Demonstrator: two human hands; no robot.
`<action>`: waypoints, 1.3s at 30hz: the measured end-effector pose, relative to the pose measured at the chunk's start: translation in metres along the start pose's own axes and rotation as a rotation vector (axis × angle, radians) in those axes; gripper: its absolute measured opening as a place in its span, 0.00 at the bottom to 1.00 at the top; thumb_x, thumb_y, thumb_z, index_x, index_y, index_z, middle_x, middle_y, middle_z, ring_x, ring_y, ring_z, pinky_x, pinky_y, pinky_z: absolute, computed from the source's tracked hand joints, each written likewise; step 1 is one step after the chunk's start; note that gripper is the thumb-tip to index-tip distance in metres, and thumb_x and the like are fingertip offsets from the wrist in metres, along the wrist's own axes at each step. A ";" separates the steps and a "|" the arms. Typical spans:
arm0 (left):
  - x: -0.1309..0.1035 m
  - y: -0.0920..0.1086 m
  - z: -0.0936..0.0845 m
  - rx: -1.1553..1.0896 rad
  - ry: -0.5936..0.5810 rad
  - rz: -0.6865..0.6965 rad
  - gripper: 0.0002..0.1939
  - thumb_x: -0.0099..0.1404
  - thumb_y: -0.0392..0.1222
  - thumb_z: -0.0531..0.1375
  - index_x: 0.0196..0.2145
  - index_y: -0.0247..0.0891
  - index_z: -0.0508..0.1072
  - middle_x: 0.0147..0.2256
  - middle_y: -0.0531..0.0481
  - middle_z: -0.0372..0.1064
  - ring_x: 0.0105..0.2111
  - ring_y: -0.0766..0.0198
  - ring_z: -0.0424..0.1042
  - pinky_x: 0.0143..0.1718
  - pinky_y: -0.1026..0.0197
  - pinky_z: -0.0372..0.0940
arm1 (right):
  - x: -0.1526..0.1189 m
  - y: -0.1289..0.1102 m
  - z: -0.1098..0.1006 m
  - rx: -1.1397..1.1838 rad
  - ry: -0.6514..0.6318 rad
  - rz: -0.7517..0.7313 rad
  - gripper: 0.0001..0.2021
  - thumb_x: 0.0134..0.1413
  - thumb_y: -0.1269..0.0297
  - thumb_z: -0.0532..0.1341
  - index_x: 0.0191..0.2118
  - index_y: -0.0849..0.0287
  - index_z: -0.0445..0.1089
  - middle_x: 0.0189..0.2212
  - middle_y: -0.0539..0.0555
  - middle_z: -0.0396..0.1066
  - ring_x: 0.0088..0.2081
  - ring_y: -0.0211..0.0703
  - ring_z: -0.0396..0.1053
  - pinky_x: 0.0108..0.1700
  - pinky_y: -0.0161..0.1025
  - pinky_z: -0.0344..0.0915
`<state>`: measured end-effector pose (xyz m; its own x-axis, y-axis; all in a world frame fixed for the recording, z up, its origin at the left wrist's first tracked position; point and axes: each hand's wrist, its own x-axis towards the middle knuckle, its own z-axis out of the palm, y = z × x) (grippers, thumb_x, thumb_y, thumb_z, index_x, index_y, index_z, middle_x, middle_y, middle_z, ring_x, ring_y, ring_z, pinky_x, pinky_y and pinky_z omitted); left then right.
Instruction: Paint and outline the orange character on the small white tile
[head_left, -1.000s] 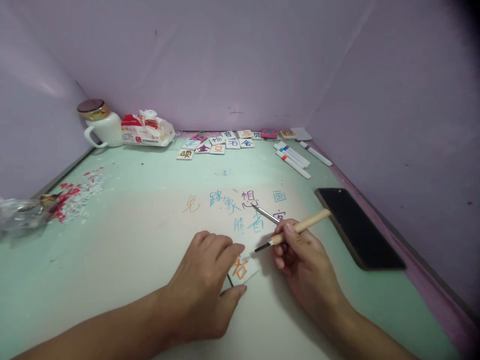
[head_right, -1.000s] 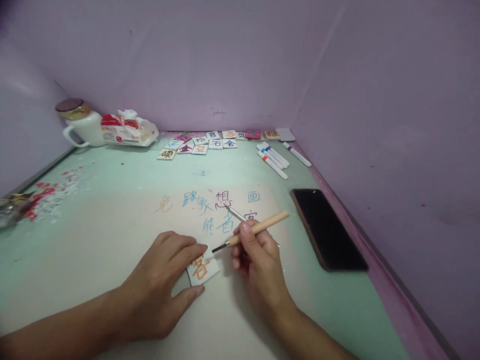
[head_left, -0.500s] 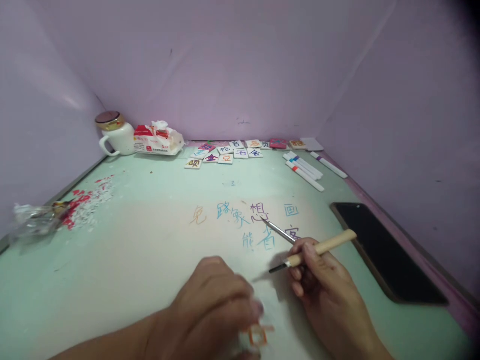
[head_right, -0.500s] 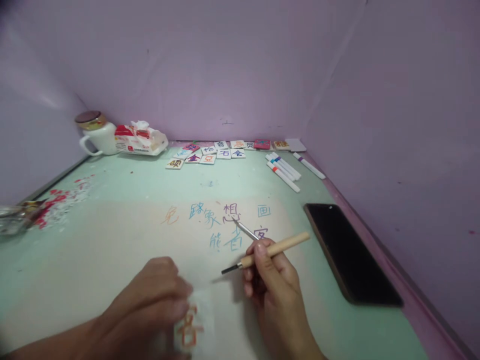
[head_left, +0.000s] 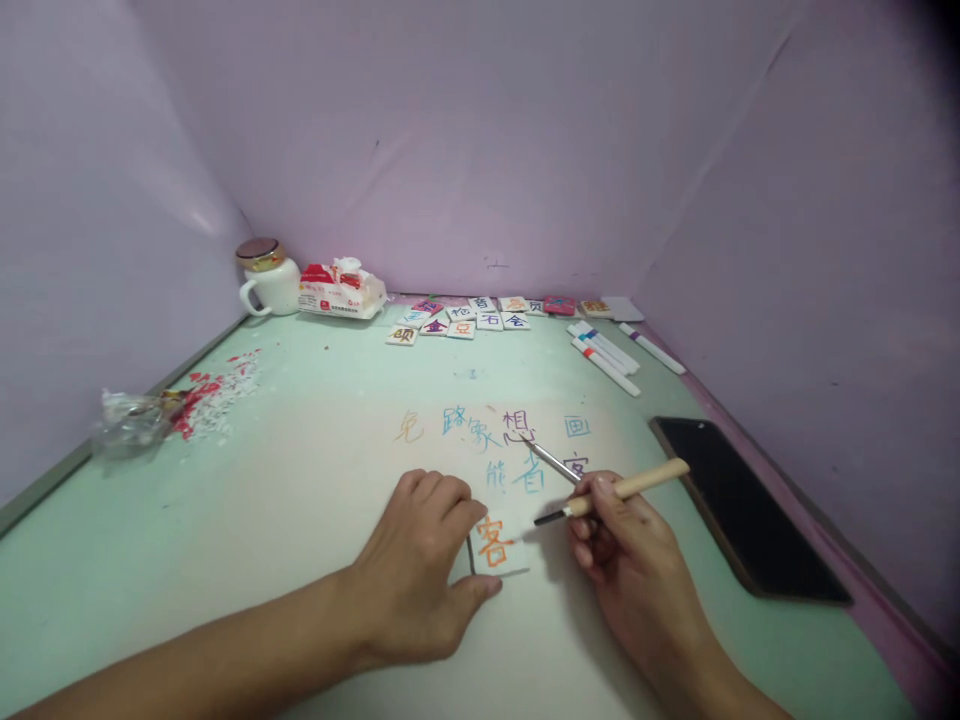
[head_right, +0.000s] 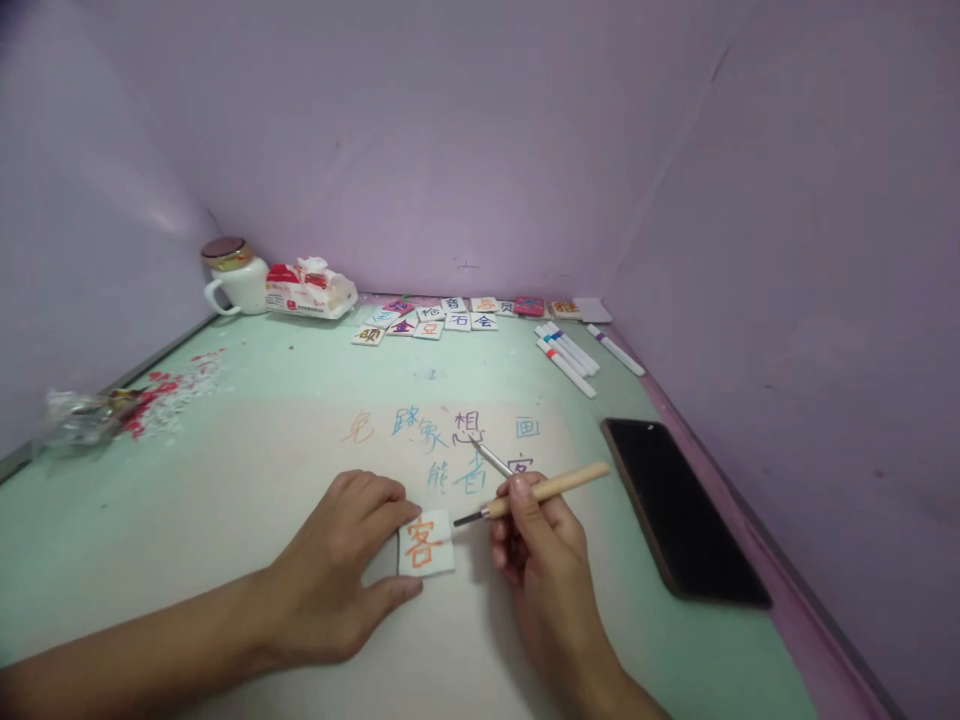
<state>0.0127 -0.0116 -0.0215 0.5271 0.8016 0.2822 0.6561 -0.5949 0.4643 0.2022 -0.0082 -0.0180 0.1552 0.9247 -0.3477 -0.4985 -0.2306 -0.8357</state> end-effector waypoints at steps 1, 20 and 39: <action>0.000 0.000 0.000 -0.012 0.005 0.015 0.15 0.55 0.38 0.59 0.42 0.35 0.67 0.38 0.42 0.64 0.38 0.53 0.62 0.41 0.46 0.58 | 0.000 0.000 0.000 -0.002 -0.001 -0.006 0.18 0.35 0.52 0.72 0.25 0.59 0.68 0.15 0.45 0.64 0.15 0.28 0.58 0.15 0.22 0.52; 0.001 -0.004 0.002 -0.040 -0.008 0.032 0.17 0.55 0.41 0.59 0.43 0.33 0.68 0.37 0.42 0.64 0.37 0.53 0.60 0.41 0.46 0.57 | -0.001 0.002 -0.003 -0.046 -0.007 -0.014 0.16 0.39 0.55 0.71 0.28 0.57 0.66 0.17 0.45 0.64 0.18 0.29 0.58 0.16 0.23 0.53; 0.001 -0.003 -0.001 0.041 0.174 0.237 0.13 0.56 0.35 0.58 0.41 0.32 0.67 0.35 0.41 0.66 0.34 0.55 0.63 0.39 0.47 0.58 | 0.001 -0.001 -0.005 -0.133 -0.073 -0.054 0.16 0.43 0.50 0.67 0.30 0.58 0.72 0.19 0.48 0.67 0.16 0.29 0.57 0.15 0.25 0.48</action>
<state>0.0107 -0.0085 -0.0214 0.5701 0.6356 0.5205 0.5487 -0.7661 0.3345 0.2075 -0.0082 -0.0200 0.1140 0.9553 -0.2729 -0.3734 -0.2133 -0.9028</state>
